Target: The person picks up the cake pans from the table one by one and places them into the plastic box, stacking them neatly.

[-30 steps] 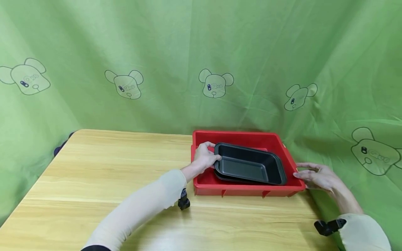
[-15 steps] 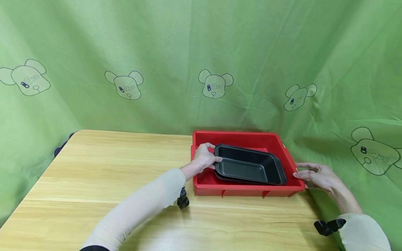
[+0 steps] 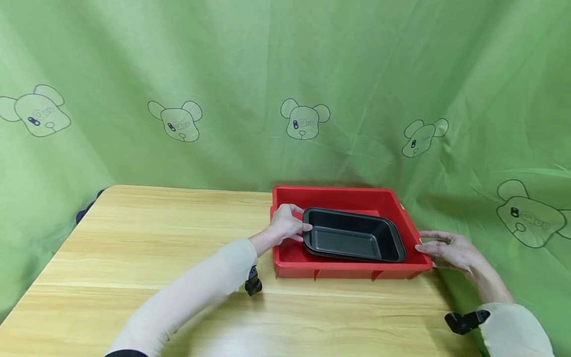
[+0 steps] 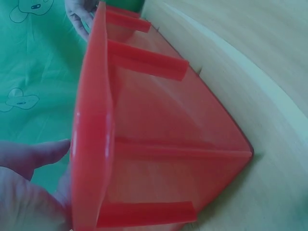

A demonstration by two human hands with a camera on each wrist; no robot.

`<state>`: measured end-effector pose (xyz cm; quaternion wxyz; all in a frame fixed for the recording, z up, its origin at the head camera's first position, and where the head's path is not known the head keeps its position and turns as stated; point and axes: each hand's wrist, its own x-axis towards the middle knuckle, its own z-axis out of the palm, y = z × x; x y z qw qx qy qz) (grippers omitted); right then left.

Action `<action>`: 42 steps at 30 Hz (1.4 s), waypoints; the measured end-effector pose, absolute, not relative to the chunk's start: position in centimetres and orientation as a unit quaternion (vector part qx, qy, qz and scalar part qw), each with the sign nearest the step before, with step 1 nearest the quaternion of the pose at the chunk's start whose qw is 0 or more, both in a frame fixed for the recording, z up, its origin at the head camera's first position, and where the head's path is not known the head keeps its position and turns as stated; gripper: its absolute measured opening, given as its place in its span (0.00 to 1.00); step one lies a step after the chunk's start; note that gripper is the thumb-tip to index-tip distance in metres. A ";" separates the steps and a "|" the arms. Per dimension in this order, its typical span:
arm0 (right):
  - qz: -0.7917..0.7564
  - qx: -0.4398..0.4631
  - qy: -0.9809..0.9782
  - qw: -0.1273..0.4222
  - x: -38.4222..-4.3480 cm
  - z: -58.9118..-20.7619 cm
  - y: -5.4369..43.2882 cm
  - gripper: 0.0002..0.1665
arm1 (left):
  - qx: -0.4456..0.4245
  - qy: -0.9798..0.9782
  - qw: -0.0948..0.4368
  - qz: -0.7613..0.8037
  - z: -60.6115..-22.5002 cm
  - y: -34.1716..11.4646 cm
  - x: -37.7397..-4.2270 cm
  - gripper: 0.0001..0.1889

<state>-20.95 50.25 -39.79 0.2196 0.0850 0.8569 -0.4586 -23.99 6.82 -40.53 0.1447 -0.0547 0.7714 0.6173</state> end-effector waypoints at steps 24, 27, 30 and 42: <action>-0.365 0.061 0.926 0.073 -19.6 -37.6 48.3 0.13 | 0.012 0.780 0.152 0.608 -37.5 -1.5 -23.5 0.22; -0.334 0.045 0.942 0.014 -19.1 -37.2 46.6 0.21 | 0.026 0.794 0.131 0.594 -37.2 -3.5 -23.2 0.21; -0.295 0.030 0.954 -0.042 -18.8 -36.7 44.6 0.32 | 0.046 0.818 0.097 0.565 -36.9 -5.5 -22.7 0.20; -0.261 -0.054 0.949 -0.172 -17.0 -35.2 34.5 0.25 | 0.104 0.867 -0.003 0.487 -36.5 -12.8 -19.1 0.23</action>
